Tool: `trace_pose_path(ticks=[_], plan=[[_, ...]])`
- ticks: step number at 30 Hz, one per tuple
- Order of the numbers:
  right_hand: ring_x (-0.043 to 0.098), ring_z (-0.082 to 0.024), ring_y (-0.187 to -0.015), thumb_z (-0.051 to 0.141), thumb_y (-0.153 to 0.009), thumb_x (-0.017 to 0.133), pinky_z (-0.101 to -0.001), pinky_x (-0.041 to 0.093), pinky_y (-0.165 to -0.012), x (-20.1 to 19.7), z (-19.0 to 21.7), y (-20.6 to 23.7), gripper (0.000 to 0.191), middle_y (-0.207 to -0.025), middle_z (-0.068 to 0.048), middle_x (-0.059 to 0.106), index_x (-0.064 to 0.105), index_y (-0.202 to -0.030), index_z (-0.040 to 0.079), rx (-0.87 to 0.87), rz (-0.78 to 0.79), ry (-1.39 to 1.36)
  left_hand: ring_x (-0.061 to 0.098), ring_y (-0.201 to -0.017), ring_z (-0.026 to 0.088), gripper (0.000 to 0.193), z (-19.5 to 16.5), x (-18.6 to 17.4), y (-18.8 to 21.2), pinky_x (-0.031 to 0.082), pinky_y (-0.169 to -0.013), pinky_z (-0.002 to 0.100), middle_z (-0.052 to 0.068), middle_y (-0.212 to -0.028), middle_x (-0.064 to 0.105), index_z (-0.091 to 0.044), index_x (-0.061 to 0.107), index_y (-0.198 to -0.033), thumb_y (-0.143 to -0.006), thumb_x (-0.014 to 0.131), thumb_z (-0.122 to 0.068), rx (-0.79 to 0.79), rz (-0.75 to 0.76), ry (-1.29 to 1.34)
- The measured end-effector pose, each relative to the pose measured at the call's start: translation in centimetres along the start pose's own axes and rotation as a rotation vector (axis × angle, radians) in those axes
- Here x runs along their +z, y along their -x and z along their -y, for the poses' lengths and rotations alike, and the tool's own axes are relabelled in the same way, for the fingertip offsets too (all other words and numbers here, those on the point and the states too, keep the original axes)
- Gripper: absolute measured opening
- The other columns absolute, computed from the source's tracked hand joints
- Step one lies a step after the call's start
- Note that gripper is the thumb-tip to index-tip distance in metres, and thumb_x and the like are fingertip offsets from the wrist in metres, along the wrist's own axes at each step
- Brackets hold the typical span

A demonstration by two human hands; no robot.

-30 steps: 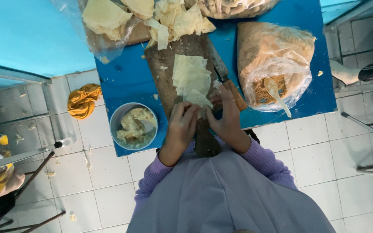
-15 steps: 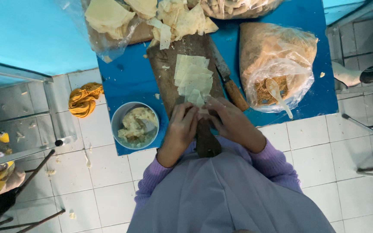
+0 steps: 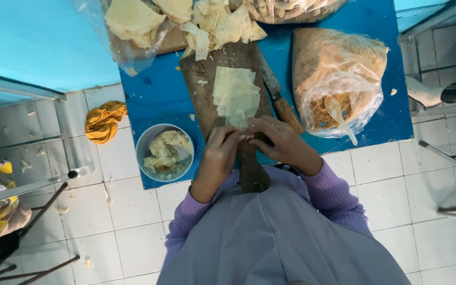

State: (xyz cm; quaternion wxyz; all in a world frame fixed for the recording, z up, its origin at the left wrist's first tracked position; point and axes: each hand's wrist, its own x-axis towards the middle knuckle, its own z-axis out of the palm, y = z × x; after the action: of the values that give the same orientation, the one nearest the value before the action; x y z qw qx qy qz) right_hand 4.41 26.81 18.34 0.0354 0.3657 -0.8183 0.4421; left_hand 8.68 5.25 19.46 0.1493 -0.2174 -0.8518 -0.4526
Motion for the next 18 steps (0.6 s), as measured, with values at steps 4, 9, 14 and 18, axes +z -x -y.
trace_pose_path(ticks=[4,9,14,18], plan=[[0.072,-0.036,-0.102,0.002,-0.091,0.075,-0.0402,0.059,-0.083,0.2,-0.4,-0.1,0.047,-0.119,-0.019,0.07,0.055,-0.133,0.005,-0.035,-0.04,0.046,0.062,-0.105,0.038,0.022,0.6,0.9,0.2,0.051,-0.088,0.044,0.018,-0.113,0.062,0.005,0.066,-0.112,-0.091,0.067,0.007,-0.037,-0.043,0.004],[0.073,-0.035,-0.097,-0.001,-0.093,0.071,-0.0411,0.058,-0.08,1.0,-0.3,-0.6,0.046,-0.106,-0.014,0.071,0.055,-0.136,0.002,0.148,-0.052,0.005,0.062,-0.1,0.037,0.02,1.1,1.8,0.0,0.051,-0.085,0.044,0.017,-0.107,0.062,0.004,0.066,-0.111,-0.092,0.067,0.006,-0.104,-0.052,-0.019],[0.068,-0.036,-0.097,0.001,-0.092,0.073,-0.0427,0.056,-0.082,0.8,0.4,-0.9,0.038,-0.104,-0.018,0.066,0.061,-0.128,0.003,0.039,-0.045,0.17,0.059,-0.102,0.038,0.024,0.5,1.0,-0.1,0.05,-0.087,0.045,0.019,-0.111,0.059,0.004,0.065,-0.113,-0.09,0.068,0.006,-0.02,-0.023,-0.093],[0.069,-0.036,-0.102,0.003,-0.092,0.073,-0.0423,0.057,-0.085,0.0,0.6,-1.0,0.041,-0.107,-0.018,0.067,0.058,-0.131,0.001,-0.087,-0.028,0.172,0.058,-0.104,0.039,0.028,0.1,0.1,-0.4,0.05,-0.088,0.045,0.02,-0.114,0.058,0.005,0.065,-0.116,-0.088,0.071,0.002,0.001,0.021,-0.05]])
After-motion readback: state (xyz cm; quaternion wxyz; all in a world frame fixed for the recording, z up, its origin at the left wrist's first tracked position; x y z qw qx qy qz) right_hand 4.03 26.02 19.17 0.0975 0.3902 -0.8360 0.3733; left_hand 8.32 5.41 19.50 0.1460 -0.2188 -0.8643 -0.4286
